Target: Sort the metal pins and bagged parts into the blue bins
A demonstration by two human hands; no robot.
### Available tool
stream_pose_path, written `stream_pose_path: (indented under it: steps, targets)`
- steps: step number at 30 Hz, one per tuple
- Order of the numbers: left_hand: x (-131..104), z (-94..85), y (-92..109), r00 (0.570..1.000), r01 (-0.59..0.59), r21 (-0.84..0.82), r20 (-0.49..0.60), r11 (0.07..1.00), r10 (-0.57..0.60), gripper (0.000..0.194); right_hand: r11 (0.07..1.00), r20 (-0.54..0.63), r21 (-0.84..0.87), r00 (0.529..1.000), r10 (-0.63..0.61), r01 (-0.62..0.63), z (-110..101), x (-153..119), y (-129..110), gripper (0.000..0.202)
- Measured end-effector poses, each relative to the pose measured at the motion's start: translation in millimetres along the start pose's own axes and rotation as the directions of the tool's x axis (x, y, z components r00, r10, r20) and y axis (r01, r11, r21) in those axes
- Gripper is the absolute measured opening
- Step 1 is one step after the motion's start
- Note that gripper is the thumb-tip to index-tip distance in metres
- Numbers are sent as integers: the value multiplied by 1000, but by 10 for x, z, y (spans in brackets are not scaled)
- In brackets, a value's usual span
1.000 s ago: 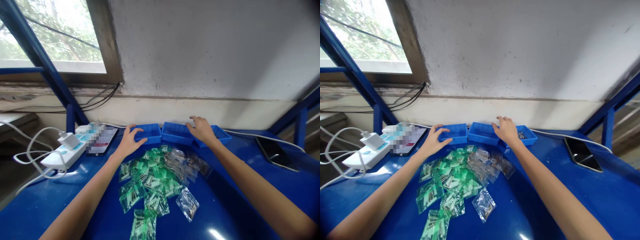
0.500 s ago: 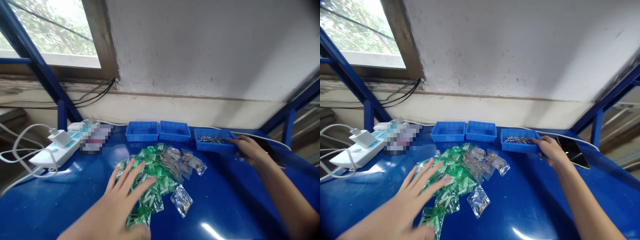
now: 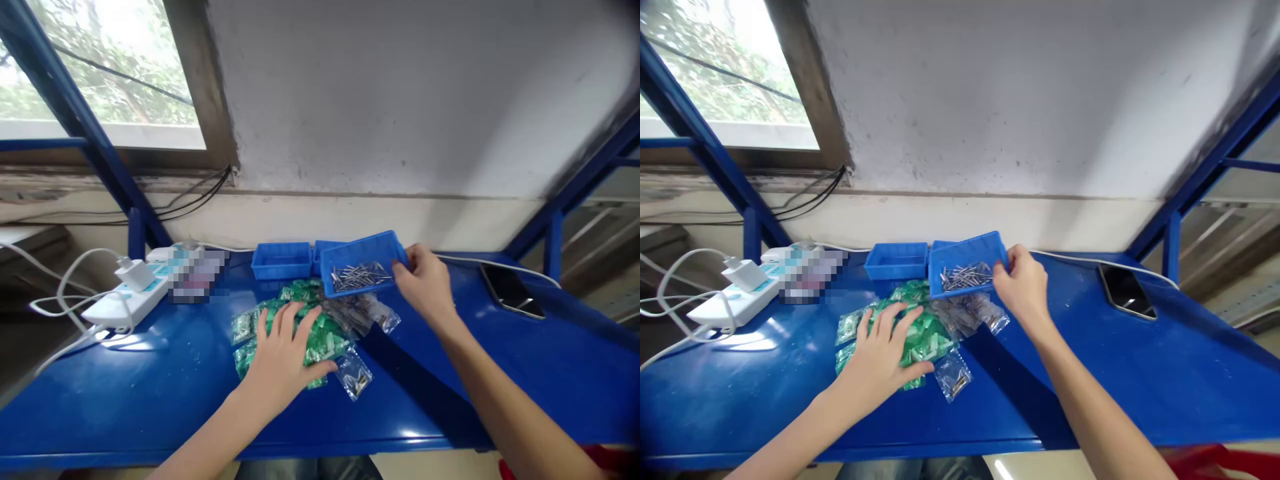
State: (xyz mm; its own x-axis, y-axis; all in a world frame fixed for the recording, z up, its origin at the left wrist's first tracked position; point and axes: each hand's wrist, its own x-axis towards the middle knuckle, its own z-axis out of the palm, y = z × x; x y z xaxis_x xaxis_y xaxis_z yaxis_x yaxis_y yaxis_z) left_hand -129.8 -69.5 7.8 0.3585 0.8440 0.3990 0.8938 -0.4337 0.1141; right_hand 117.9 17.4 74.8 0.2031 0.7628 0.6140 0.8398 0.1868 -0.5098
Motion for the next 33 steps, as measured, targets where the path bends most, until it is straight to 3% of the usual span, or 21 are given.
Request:
stream_pose_path:
  steps: [2,4,7,11,13,17,23,29,31,33]
  targets:
    - [29,-6,-16,998,49,-39,-49,998,-51,70,979,-66,-12,977,-204,204,114,-97,-144,16]
    - [68,-33,-21,994,80,-101,-65,992,-87,64,910,-154,-34,897,-414,413,224,-206,-198,11]
    - [157,-66,8,981,105,-192,-140,976,-133,53,815,-221,-65,789,-574,575,368,-347,-168,7]
    - [244,-19,56,962,12,-165,-269,986,-56,40,734,-255,-100,696,-671,671,473,-419,-94,8]
    - [256,24,52,958,-46,-108,-285,993,13,37,721,-275,-126,674,-686,682,488,-412,-75,9]
    - [291,73,17,974,-95,-69,-213,993,79,38,709,-301,-170,649,-699,684,491,-395,-65,9]
    - [433,74,53,987,-122,-39,-107,992,117,50,653,-344,-226,568,-748,723,447,-396,-78,12]
    - [361,51,18,979,-199,-106,26,974,202,42,714,-456,-293,563,-689,636,260,-307,34,15]
    - [329,52,4,979,-185,-131,58,974,194,41,790,-502,-294,616,-606,538,207,-241,121,11]
    - [323,52,4,980,-175,-147,67,974,186,39,913,-558,-228,722,-408,339,166,-133,258,10]
